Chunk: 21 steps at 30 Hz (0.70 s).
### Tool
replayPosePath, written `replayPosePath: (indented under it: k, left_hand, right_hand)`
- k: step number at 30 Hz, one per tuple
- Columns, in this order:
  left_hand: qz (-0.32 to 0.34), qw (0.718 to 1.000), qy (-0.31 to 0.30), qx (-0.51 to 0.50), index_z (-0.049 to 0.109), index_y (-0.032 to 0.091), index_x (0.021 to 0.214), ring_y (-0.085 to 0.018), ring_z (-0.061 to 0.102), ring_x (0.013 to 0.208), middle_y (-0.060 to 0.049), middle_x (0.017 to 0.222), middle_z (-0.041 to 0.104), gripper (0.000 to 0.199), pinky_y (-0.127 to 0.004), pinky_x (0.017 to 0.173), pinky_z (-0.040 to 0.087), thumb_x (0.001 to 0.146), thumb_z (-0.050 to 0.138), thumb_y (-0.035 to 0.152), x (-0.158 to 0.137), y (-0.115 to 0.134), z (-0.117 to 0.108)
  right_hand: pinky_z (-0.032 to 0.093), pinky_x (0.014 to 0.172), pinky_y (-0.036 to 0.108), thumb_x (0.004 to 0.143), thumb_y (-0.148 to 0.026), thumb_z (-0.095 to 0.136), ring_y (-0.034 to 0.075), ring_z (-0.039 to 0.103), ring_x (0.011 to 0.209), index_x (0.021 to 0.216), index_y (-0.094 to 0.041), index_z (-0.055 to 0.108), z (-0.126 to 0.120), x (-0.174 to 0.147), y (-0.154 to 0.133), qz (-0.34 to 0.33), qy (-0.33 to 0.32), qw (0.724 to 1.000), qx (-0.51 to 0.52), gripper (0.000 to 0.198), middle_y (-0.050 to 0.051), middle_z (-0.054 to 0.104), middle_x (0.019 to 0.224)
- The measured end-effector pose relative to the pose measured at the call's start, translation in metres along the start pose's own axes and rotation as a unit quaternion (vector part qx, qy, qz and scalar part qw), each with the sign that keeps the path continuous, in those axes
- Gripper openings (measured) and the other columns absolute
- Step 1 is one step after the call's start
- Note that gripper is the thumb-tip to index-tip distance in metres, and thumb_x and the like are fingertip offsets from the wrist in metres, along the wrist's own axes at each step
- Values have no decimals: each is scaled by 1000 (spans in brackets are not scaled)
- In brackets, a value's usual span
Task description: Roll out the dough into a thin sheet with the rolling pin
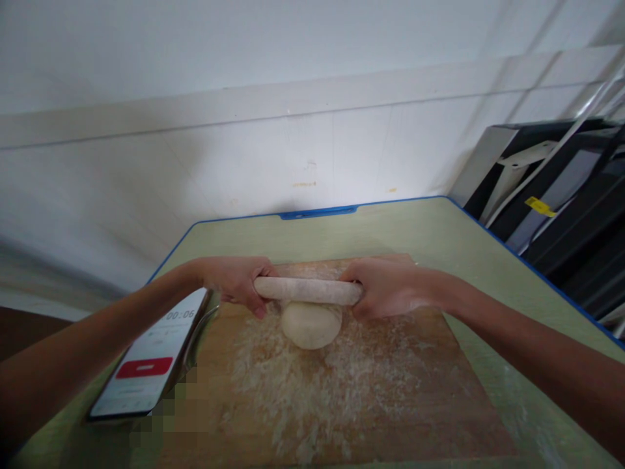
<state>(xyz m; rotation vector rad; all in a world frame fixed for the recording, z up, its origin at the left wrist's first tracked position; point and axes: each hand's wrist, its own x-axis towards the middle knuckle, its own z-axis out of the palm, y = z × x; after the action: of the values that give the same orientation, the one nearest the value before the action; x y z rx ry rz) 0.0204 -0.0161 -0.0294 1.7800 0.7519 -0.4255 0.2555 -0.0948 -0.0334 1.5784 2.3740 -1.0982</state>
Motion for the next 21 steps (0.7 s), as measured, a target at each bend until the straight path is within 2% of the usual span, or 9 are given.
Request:
replayPosePath:
  k: [4, 8, 12, 17, 21]
  left_hand:
    - [-6, 999, -33, -11, 42, 20, 43, -7, 32, 30, 7, 34, 37, 31, -19, 29, 18, 56, 70, 22, 3, -1, -4]
    - [-7, 998, -61, -10, 41, 20, 41, -7, 32, 30, 6, 33, 38, 33, -19, 29, 18, 57, 70, 25, 7, -5, -10]
    - [-7, 998, -65, -3, 45, 20, 44, -7, 32, 30, 7, 34, 38, 28, -19, 29, 19, 57, 69, 26, 10, -6, -14]
    - [-6, 999, -32, 18, 51, 18, 51, -8, 34, 31, 7, 35, 40, 23, -19, 30, 21, 53, 71, 28, 9, -4, -11]
    - [-2, 998, 32, 49, 52, 18, 58, -7, 35, 35, 8, 41, 41, 23, -19, 32, 23, 55, 71, 31, 2, -1, -2]
  right_hand:
    - [27, 39, 20, 66, -20, 52, 7, 42, 43, 70, -19, 56, -1, 3, 5, -2, -27, 998, 50, 6, -7, 44, 51]
    - [30, 36, 19, 65, -21, 53, 8, 44, 41, 86, -20, 60, 0, 4, 11, -8, -57, 989, 137, 23, -8, 47, 51]
    - [36, 38, 20, 63, -24, 53, 10, 49, 42, 96, -18, 60, 1, 6, 15, 19, -56, 990, 130, 34, -8, 49, 50]
    - [36, 40, 21, 62, -23, 52, 11, 51, 43, 95, -18, 61, 3, 4, 9, 29, -30, 996, 83, 34, -6, 52, 50]
    - [31, 44, 23, 63, -25, 56, 13, 51, 49, 79, -19, 62, 4, 0, 0, 18, 33, 999, 20, 19, -3, 54, 54]
